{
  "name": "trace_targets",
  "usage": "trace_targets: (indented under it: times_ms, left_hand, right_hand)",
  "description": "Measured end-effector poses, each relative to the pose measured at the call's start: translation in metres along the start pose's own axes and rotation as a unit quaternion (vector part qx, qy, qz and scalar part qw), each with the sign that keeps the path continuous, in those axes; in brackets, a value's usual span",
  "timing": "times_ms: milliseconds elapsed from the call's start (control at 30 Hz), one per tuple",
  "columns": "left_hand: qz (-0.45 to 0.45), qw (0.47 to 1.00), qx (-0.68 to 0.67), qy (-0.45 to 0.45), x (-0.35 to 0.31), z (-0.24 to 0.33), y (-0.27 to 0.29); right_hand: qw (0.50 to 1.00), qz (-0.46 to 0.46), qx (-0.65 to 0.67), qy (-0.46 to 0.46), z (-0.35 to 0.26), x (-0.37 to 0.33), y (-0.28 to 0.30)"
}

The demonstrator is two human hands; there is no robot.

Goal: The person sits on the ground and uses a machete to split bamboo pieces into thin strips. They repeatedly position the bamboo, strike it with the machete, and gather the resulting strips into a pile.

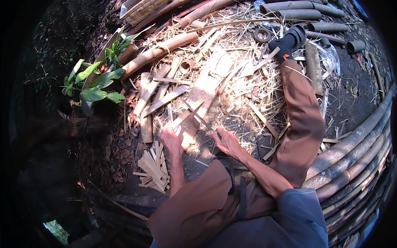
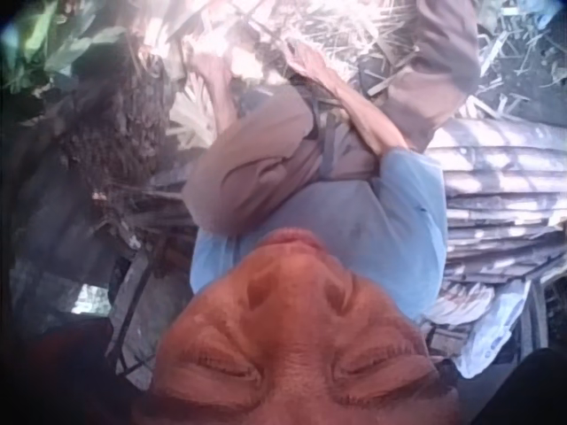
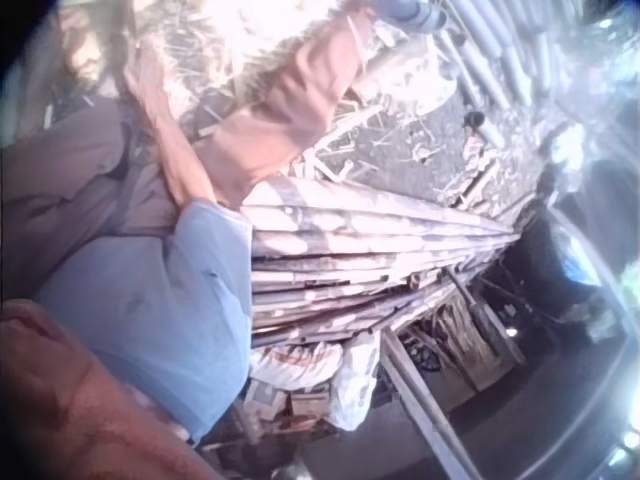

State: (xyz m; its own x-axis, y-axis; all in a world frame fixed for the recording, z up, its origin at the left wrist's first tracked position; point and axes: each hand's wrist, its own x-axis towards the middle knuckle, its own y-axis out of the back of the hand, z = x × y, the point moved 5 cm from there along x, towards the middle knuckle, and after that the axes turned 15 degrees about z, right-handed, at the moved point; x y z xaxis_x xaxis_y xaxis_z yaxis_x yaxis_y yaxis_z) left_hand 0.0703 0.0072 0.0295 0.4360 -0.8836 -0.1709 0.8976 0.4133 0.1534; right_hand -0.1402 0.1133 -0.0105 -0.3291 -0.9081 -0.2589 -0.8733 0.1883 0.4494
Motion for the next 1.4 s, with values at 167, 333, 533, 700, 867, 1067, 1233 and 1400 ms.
trace_targets:
  times_ms: [167,333,533,700,867,1067,1233,1400]
  left_hand:
    - [-0.02,0.949,0.252,-0.19,0.017,0.014,0.004]
    - [-0.038,0.967,0.134,-0.215,-0.01,0.049,-0.033]
    - [-0.059,0.965,0.131,-0.22,-0.01,0.053,-0.048]
    - [-0.036,0.974,0.133,-0.178,-0.007,0.053,-0.034]
    - [-0.033,0.968,0.139,-0.205,-0.01,0.055,-0.045]
    - [-0.088,0.994,0.062,-0.035,-0.004,0.013,-0.028]
    - [0.077,0.989,-0.089,0.092,-0.018,-0.036,0.04]
    - [0.319,0.898,-0.287,0.091,-0.032,-0.102,0.212]
  right_hand:
    - [0.997,-0.028,0.03,0.068,-0.03,-0.011,-0.016]
    - [0.999,0.021,-0.015,0.034,0.009,0.02,-0.008]
    - [0.995,0.013,0.01,-0.094,0.046,0.037,0.012]
    - [0.998,-0.049,-0.019,-0.032,0.008,0.007,0.003]
    - [0.997,-0.008,-0.036,0.07,0.029,0.015,0.002]
    - [0.995,0.025,0.025,-0.096,0.073,0.038,0.004]
    - [0.991,0.04,0.071,-0.105,0.072,0.031,0.006]
    - [0.994,0.045,0.033,-0.09,0.054,0.014,-0.001]
